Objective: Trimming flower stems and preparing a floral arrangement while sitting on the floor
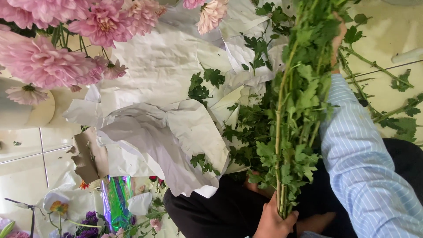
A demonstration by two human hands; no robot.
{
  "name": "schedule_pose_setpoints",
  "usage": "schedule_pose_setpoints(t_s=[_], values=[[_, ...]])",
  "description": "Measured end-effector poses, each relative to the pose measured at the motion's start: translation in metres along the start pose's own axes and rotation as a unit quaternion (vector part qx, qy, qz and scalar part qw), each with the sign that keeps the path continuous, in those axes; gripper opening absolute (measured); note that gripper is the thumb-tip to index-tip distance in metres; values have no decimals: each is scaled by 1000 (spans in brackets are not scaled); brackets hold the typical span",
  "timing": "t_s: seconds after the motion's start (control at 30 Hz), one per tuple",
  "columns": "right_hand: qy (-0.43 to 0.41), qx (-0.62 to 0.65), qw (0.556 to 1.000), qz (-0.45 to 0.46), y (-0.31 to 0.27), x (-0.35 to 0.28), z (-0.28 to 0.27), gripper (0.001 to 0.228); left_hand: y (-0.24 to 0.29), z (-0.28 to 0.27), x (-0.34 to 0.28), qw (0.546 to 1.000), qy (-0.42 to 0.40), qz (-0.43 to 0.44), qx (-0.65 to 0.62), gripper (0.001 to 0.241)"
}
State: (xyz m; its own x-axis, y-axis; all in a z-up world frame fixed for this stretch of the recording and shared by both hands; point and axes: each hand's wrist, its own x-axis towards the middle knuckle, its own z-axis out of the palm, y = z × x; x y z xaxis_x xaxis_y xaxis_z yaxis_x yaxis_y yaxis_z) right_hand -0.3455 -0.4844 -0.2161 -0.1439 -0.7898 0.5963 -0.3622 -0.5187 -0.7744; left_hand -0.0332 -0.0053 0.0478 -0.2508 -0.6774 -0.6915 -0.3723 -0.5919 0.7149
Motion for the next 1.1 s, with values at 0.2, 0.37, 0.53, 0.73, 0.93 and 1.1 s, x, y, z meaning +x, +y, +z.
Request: schedule_pose_setpoints(t_s=[0.2,0.37,0.53,0.73,0.93,1.1], values=[[-126,65,781,608,-224,30,35,86,-47,-10,-19,847,-111,-83,-514,40],[19,-147,966,214,-165,-29,-48,21,-65,-39,-18,831,-140,-12,-538,47],[-260,-296,855,338,-243,-35,-75,72,-50,-45,-18,910,-71,-55,-405,24],[-363,-404,766,345,-256,-62,-56,95,-41,-49,-25,981,51,19,-184,35],[-495,-486,578,430,-285,-102,-61,139,-83,-66,-44,998,34,-3,-46,98],[-503,-469,581,436,-255,-115,-73,141,-108,-72,-57,1000,24,-9,7,99]])
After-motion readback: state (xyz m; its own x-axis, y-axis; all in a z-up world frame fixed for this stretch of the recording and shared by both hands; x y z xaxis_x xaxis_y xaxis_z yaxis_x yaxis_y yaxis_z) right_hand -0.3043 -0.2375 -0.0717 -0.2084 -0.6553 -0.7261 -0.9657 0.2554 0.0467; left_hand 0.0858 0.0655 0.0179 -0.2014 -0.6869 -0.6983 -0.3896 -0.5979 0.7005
